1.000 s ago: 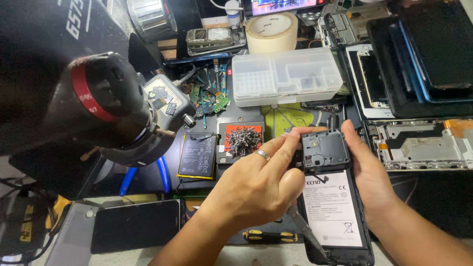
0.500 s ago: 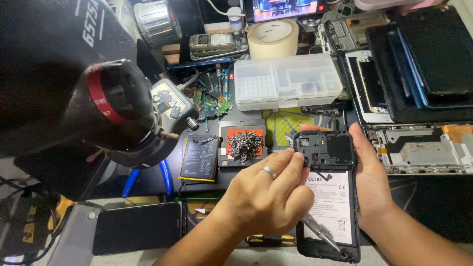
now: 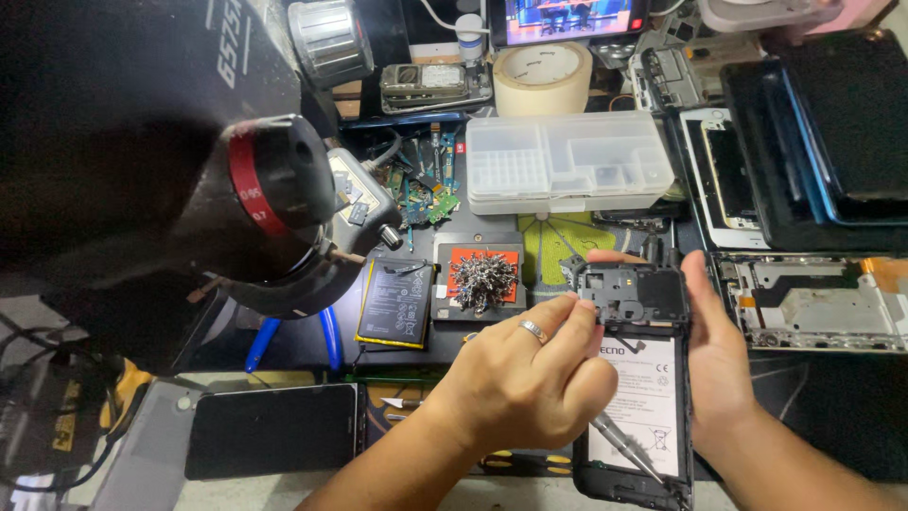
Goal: The person uses a precision screwdriver to remove screws from the back of a disassembled smartphone, then removes a small internal component and sets it aside. The person continues to remove additional screws from the device's interior.
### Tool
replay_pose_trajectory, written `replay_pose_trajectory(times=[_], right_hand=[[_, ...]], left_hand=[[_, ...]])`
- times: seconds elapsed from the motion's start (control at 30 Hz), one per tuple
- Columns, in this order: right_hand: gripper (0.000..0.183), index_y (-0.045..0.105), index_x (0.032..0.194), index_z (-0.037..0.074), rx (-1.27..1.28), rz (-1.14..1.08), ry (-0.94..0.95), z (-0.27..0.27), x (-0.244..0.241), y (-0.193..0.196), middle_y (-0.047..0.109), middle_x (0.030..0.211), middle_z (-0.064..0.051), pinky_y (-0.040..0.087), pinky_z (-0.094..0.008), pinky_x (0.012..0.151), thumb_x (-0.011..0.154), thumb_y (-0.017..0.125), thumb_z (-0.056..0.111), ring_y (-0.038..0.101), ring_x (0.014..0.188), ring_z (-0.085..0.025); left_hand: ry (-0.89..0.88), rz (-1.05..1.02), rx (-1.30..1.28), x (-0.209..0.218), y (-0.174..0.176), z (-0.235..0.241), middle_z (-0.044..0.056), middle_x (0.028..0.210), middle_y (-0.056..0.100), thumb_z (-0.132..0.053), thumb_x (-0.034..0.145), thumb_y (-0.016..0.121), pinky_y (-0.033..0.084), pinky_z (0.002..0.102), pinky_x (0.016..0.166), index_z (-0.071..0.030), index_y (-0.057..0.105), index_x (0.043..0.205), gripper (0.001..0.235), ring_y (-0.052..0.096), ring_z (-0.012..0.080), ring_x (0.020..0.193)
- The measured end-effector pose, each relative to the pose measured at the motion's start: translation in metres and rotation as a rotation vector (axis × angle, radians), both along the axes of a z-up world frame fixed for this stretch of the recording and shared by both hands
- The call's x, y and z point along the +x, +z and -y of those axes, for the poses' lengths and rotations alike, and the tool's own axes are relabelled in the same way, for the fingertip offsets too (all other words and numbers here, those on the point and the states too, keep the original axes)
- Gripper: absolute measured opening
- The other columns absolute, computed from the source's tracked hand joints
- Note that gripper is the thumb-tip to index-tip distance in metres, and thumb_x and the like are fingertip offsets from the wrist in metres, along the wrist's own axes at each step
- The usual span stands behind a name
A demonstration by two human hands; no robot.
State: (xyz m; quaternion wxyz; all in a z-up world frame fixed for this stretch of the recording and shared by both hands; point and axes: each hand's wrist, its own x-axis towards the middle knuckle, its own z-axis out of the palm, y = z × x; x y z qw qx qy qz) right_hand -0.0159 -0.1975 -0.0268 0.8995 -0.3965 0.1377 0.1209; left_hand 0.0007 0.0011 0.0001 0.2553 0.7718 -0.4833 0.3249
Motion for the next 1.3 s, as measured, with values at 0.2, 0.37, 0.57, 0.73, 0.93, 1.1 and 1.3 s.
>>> replay_pose_trajectory(times=[0.2, 0.37, 0.57, 0.73, 0.93, 1.1, 1.3], right_hand=[[0.073, 0.056, 0.139, 0.002, 0.07, 0.052, 0.015, 0.019, 0.026, 0.003, 0.07, 0.11, -0.016, 0.057, -0.042, 0.085, 0.107, 0.033, 0.063, 0.07, 0.094, -0.027], [0.073, 0.054, 0.146, 0.001, 0.139, -0.003, 0.041, 0.03, 0.057, -0.001, 0.068, 0.114, -0.018, 0.056, -0.043, 0.086, 0.109, 0.033, 0.061, 0.068, 0.097, -0.029], [0.075, 0.045, 0.146, -0.003, 0.314, 0.084, 0.18, 0.034, 0.094, 0.001, 0.065, 0.121, -0.03, 0.058, -0.05, 0.088, 0.106, 0.032, 0.06, 0.068, 0.107, -0.038], [0.077, 0.041, 0.149, -0.006, 0.492, 0.147, 0.317, 0.036, 0.114, -0.004, 0.062, 0.124, -0.033, 0.058, -0.054, 0.088, 0.109, 0.029, 0.059, 0.067, 0.104, -0.044], [0.076, 0.045, 0.149, -0.003, 0.331, 0.021, 0.247, 0.03, 0.135, -0.019, 0.065, 0.117, -0.028, 0.06, -0.057, 0.084, 0.111, 0.027, 0.06, 0.068, 0.102, -0.038], [0.074, 0.048, 0.147, -0.002, 0.36, 0.026, 0.253, 0.027, 0.151, -0.036, 0.066, 0.116, -0.026, 0.06, -0.055, 0.084, 0.111, 0.025, 0.058, 0.068, 0.103, -0.036], [0.072, 0.05, 0.147, -0.002, 0.288, -0.025, 0.226, 0.024, 0.166, -0.058, 0.067, 0.116, -0.027, 0.061, -0.056, 0.082, 0.112, 0.026, 0.057, 0.068, 0.103, -0.036]], left_hand=[[-0.034, -0.11, -0.008, 0.029, 0.015, 0.014, 0.02, 0.115, 0.071, -0.007, 0.094, 0.069, 0.061, 0.042, 0.094, -0.003, 0.056, 0.089, 0.014, 0.072, 0.0366, 0.11], [-0.042, -0.15, -0.009, 0.06, 0.024, 0.026, 0.018, 0.104, 0.071, -0.008, 0.085, 0.07, 0.062, 0.045, 0.091, -0.003, 0.054, 0.083, 0.016, 0.072, 0.0354, 0.103], [0.162, -0.518, -0.134, 0.095, 0.024, 0.019, 0.009, 0.067, 0.057, -0.02, 0.085, 0.091, 0.047, 0.039, 0.053, -0.006, 0.056, 0.079, 0.038, 0.061, 0.0271, 0.059], [0.3, -0.875, -0.301, 0.118, 0.028, 0.003, 0.008, 0.069, 0.06, -0.025, 0.076, 0.088, 0.05, 0.032, 0.049, -0.003, 0.054, 0.093, 0.045, 0.063, 0.0213, 0.054], [0.351, -0.71, -0.261, 0.14, 0.025, -0.006, 0.009, 0.078, 0.064, -0.012, 0.093, 0.081, 0.05, 0.033, 0.055, -0.004, 0.059, 0.103, 0.025, 0.066, 0.0216, 0.063], [0.359, -0.578, -0.292, 0.155, 0.014, -0.01, 0.009, 0.083, 0.064, -0.005, 0.094, 0.08, 0.049, 0.032, 0.057, -0.003, 0.065, 0.102, 0.017, 0.065, 0.0217, 0.066], [0.356, -0.496, -0.215, 0.167, -0.003, -0.017, 0.011, 0.093, 0.063, 0.0, 0.094, 0.079, 0.052, 0.035, 0.066, -0.002, 0.066, 0.112, 0.023, 0.067, 0.0251, 0.078]])
